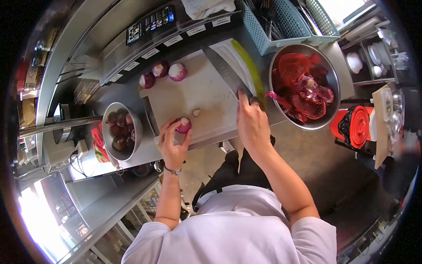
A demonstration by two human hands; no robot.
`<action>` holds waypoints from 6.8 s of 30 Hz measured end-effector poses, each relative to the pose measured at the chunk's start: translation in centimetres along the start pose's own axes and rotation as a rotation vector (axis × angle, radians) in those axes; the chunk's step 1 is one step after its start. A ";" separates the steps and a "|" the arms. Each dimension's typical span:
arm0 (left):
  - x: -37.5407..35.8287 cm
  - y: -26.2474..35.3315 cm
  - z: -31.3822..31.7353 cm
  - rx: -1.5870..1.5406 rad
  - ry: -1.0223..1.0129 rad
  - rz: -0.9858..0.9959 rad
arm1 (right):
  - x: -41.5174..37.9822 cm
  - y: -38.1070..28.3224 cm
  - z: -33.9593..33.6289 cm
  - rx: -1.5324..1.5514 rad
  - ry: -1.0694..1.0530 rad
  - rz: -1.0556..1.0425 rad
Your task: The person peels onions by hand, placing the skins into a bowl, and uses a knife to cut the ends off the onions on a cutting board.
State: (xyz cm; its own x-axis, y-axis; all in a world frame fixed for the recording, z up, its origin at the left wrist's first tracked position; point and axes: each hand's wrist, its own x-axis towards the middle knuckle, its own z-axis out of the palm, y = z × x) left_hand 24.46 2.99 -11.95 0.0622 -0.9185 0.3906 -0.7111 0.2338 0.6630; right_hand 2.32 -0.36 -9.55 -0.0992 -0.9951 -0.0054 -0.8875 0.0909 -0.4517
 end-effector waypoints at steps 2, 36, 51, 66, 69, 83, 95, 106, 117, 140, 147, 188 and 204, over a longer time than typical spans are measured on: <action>0.4 -0.2 -0.4 0.049 0.058 0.026 | 0.6 0.9 1.5 -0.065 0.161 -0.138; 5.3 -3.8 1.4 -0.012 0.210 -0.089 | -1.4 1.3 5.0 0.116 -0.103 -1.006; 5.4 -3.8 1.0 -0.015 0.212 -0.082 | -4.1 3.9 1.6 0.280 0.034 -0.849; 5.3 -4.7 1.4 -0.017 0.205 -0.094 | 3.8 11.4 -17.5 0.420 0.407 -0.055; 5.3 -4.5 1.4 -0.029 0.190 -0.153 | 4.0 11.6 -17.1 0.188 0.353 -0.123; 5.4 -4.4 1.3 -0.059 0.229 -0.099 | -4.0 -0.5 1.2 0.026 0.013 -0.477; 5.3 -4.2 0.9 -0.057 0.211 -0.132 | -1.4 -6.4 8.7 -0.060 -0.057 -0.785; 5.3 -4.3 1.1 -0.054 0.237 -0.135 | -3.1 2.2 4.2 -0.208 0.098 -1.209; 5.0 -5.3 1.2 -0.171 0.240 -0.191 | -1.8 4.3 -10.0 0.335 0.592 -0.337; 5.2 -4.6 0.8 -0.149 0.219 -0.214 | -1.8 -5.6 8.0 -0.034 -0.145 -0.985; 5.4 -4.4 0.7 -0.209 0.225 -0.184 | -3.1 0.6 4.7 -0.187 0.070 -1.211; 3.4 -10.3 -16.7 0.781 -0.250 -0.522 | -1.6 -0.1 -6.9 0.120 0.118 -0.415; 4.1 4.5 -4.8 -0.309 -0.109 -0.225 | 1.3 2.0 -1.2 0.024 -0.012 -0.209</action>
State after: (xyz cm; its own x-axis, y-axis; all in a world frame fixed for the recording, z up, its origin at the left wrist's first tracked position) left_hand 24.82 1.82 -4.32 0.1056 -0.9824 0.1544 -0.4429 0.0926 0.8918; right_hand -0.16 -1.37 -9.40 0.0914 -0.9926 0.0797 -0.8772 -0.1181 -0.4653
